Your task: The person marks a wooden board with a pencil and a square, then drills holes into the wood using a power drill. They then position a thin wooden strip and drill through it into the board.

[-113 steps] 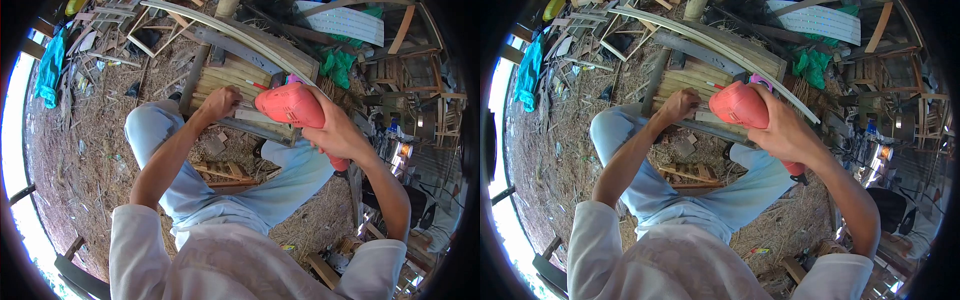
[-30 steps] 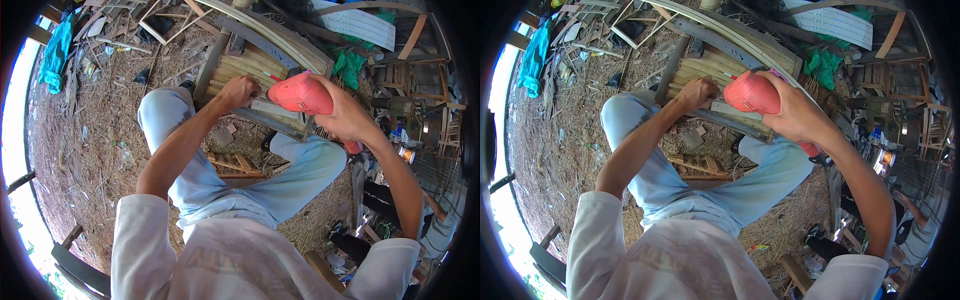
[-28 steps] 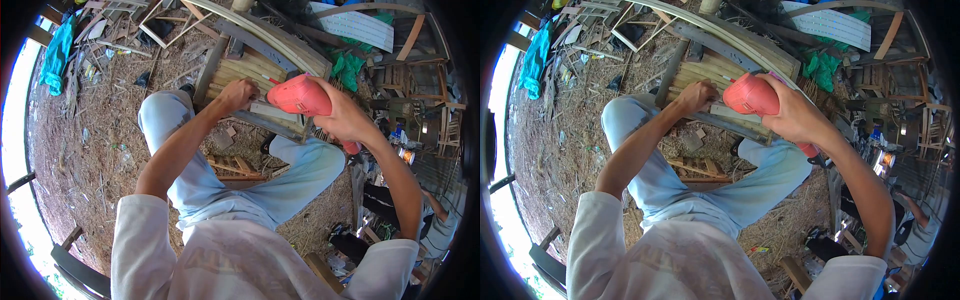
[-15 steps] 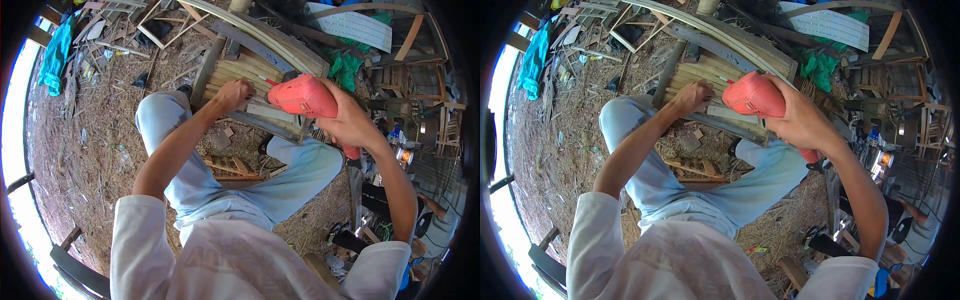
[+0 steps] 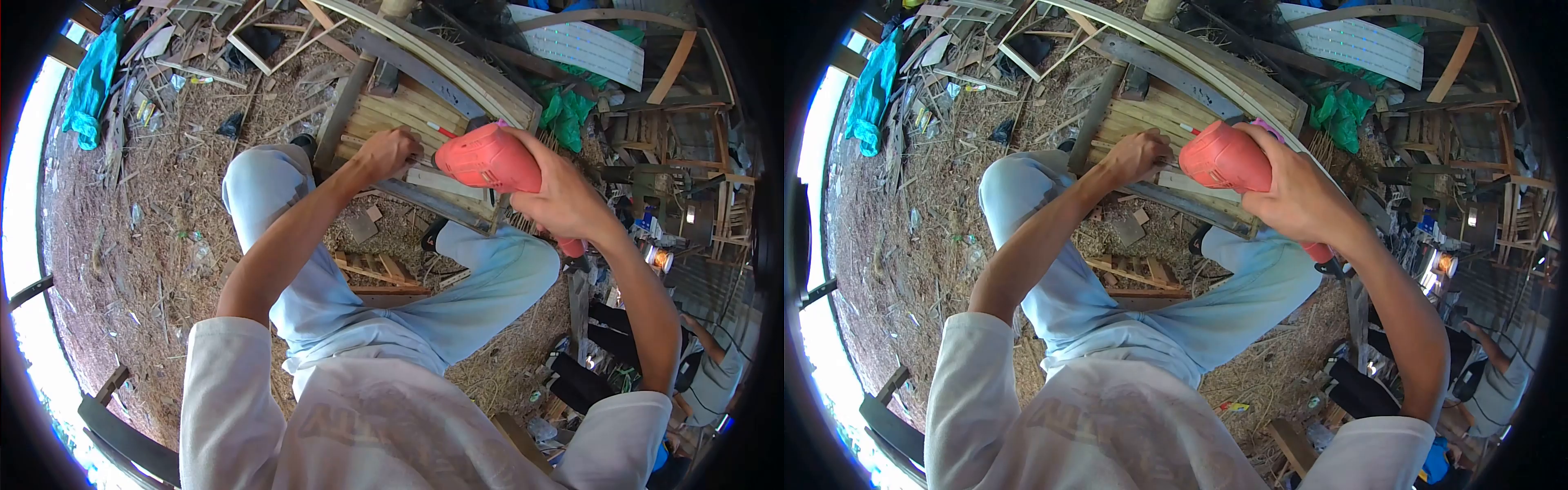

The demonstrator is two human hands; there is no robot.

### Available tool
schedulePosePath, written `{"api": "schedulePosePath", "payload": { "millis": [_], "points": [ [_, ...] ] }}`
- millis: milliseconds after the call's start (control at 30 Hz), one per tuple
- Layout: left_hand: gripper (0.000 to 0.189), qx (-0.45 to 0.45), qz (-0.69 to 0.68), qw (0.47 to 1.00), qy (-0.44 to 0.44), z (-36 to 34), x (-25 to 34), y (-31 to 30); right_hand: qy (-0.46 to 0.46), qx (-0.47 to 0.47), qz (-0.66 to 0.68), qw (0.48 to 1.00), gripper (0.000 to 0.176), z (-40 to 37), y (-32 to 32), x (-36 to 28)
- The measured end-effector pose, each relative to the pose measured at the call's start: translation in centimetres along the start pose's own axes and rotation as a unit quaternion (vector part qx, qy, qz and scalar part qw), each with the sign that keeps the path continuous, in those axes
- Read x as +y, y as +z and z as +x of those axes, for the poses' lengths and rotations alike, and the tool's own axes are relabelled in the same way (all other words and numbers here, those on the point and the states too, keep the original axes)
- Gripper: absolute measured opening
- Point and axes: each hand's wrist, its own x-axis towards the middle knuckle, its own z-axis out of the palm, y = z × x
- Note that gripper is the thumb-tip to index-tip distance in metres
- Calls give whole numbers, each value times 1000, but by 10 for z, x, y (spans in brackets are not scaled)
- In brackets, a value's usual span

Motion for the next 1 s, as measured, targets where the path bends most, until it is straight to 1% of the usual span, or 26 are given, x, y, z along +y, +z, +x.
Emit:
{"api": "schedulePosePath", "payload": {
  "millis": [167, 233, 300, 367, 433, 467, 533, 633, 733, 800, 833, 900, 933, 967, 1000],
  "points": [
    [20, 6, 11, 1000, -12, -1, 3, 1, 3, -8, 23, 1000, 69, -5, -5, 1],
    [20, 5, 9, 1000, -17, -1, 4, -1, 80, -23, 58, 995, 71, -13, -11, -4],
    [22, 34, 34, 999, 19, -2, 4, -1, 90, -14, 65, 994, 72, -23, -17, -8],
    [23, 30, 48, 998, 27, 0, 5, 0, 104, -1, 74, 992, 73, -29, -19, -3],
    [24, 23, 59, 997, 40, 2, 8, -2, -27, 73, 26, 997, 74, -33, -16, 10],
    [25, 17, 43, 998, 30, 1, 8, -4, -23, 78, 28, 996, 74, -37, -18, 10],
    [26, 11, 29, 999, 21, 2, 14, -9, 59, 34, 65, 996, 74, -39, -22, 1],
    [27, 15, 3, 1000, 6, 6, 17, -9, 36, 43, 73, 996, 73, -40, -18, 12],
    [25, 12, 9, 1000, 27, 8, 15, -2, 12, 57, 70, 996, 70, -40, -13, 25],
    [24, -13, -15, 1000, 1, 10, 16, -3, 17, 54, 81, 995, 70, -41, -13, 23],
    [24, -16, -16, 1000, 3, 11, 17, -5, 22, 50, 90, 994, 69, -42, -13, 22],
    [23, 9, -6, 999, 44, 10, 17, -9, 18, 52, 97, 994, 73, -41, -11, 26],
    [23, 6, -7, 999, 45, 11, 16, -7, 9, 52, 101, 994, 77, -40, -9, 28],
    [21, 14, -11, 999, 43, 10, 14, -5, 11, 51, 102, 993, 77, -41, -9, 28],
    [20, 24, -14, 999, 41, 10, 13, -4, 12, 55, 88, 995, 73, -42, -10, 27]
  ]
}}
